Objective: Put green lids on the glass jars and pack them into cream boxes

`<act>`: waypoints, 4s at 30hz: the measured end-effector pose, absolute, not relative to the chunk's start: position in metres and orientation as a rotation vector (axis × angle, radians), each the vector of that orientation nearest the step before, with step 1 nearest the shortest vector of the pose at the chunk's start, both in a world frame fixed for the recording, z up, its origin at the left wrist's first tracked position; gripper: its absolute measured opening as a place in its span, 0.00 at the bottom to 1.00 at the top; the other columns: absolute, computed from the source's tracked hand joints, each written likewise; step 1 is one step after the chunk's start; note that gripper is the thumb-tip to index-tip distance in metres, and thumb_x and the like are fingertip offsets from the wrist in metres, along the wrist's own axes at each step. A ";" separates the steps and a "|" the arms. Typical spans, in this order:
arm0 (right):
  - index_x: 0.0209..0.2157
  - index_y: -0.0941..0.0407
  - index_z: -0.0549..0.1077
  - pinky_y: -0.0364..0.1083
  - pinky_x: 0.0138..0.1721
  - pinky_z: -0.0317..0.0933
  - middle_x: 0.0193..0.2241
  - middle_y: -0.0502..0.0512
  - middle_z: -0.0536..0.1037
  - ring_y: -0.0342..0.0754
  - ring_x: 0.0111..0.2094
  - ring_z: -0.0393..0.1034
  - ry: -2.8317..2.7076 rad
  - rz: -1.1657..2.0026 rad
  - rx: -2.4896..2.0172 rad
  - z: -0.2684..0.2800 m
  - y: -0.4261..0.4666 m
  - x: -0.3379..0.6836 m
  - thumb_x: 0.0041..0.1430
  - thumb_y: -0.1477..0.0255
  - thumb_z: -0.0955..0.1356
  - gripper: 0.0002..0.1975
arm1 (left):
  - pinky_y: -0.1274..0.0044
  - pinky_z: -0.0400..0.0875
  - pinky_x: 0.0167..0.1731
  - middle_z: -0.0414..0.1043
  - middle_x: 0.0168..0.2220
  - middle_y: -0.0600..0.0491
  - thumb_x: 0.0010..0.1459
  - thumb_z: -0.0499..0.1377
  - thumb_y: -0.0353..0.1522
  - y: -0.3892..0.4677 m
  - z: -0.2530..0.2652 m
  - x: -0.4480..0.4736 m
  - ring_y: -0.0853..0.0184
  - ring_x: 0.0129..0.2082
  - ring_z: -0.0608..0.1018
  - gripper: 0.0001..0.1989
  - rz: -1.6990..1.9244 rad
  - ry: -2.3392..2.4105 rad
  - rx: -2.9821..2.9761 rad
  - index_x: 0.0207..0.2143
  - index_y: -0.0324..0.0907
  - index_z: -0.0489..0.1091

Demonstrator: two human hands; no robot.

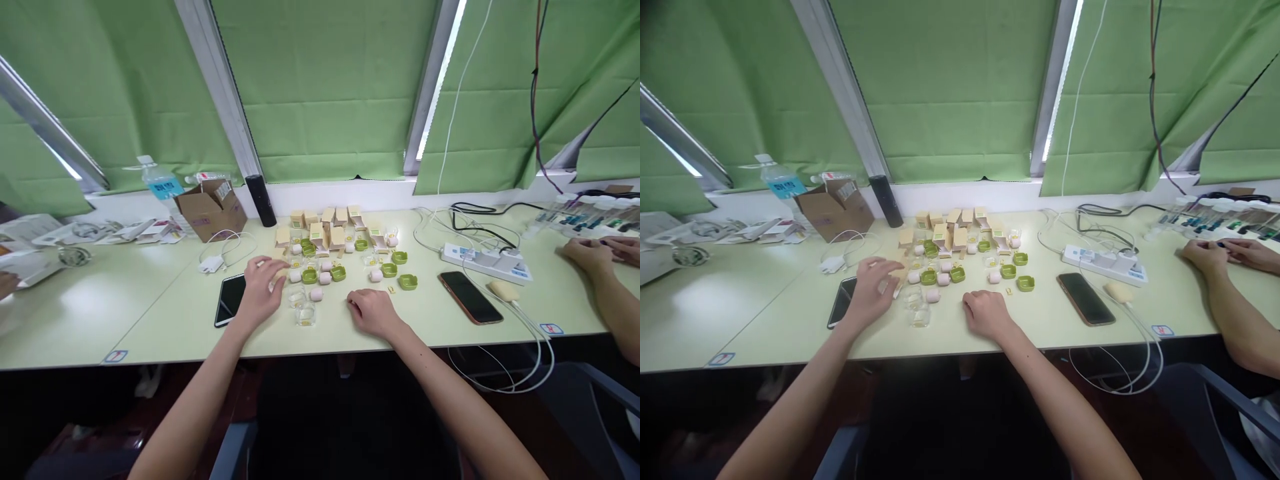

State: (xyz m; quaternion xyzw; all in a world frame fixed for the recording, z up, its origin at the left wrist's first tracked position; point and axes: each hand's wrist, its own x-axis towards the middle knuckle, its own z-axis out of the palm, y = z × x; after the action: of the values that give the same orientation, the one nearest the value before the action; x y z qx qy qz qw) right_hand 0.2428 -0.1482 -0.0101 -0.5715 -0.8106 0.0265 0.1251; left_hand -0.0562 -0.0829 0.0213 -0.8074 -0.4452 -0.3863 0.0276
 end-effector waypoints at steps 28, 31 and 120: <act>0.62 0.53 0.69 0.46 0.39 0.63 0.54 0.62 0.77 0.53 0.49 0.75 -2.475 0.022 -1.356 -0.002 -0.162 0.224 0.70 0.71 0.65 0.20 | 0.48 0.61 0.60 0.67 0.58 0.41 0.57 0.65 0.36 -0.141 -0.008 -0.039 0.41 0.62 0.63 0.23 -0.682 -1.471 -2.651 0.55 0.46 0.69; 0.65 0.49 0.66 0.46 0.37 0.65 0.63 0.64 0.69 0.54 0.52 0.73 -2.522 -0.040 -1.157 -0.003 -0.169 0.202 0.69 0.69 0.67 0.24 | 0.48 0.61 0.61 0.66 0.60 0.42 0.58 0.65 0.36 -0.143 -0.002 -0.040 0.42 0.62 0.63 0.23 -0.709 -1.423 -2.723 0.55 0.48 0.68; 0.50 0.57 0.79 0.52 0.55 0.64 0.45 0.66 0.85 0.58 0.52 0.80 -2.328 -0.022 -2.117 0.046 -0.020 0.193 0.59 0.79 0.70 0.17 | 0.75 0.75 0.39 0.80 0.46 0.46 0.52 0.76 0.40 0.005 -0.001 0.015 0.64 0.43 0.81 0.30 -3.007 -0.959 -2.950 0.53 0.41 0.72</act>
State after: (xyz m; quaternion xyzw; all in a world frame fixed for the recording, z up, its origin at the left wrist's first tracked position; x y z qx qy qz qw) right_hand 0.1934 -0.0197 0.0459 -0.6729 -0.7397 -0.0069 -0.0025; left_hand 0.0147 0.0052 -0.0008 -0.5677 -0.1846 -0.5785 -0.5559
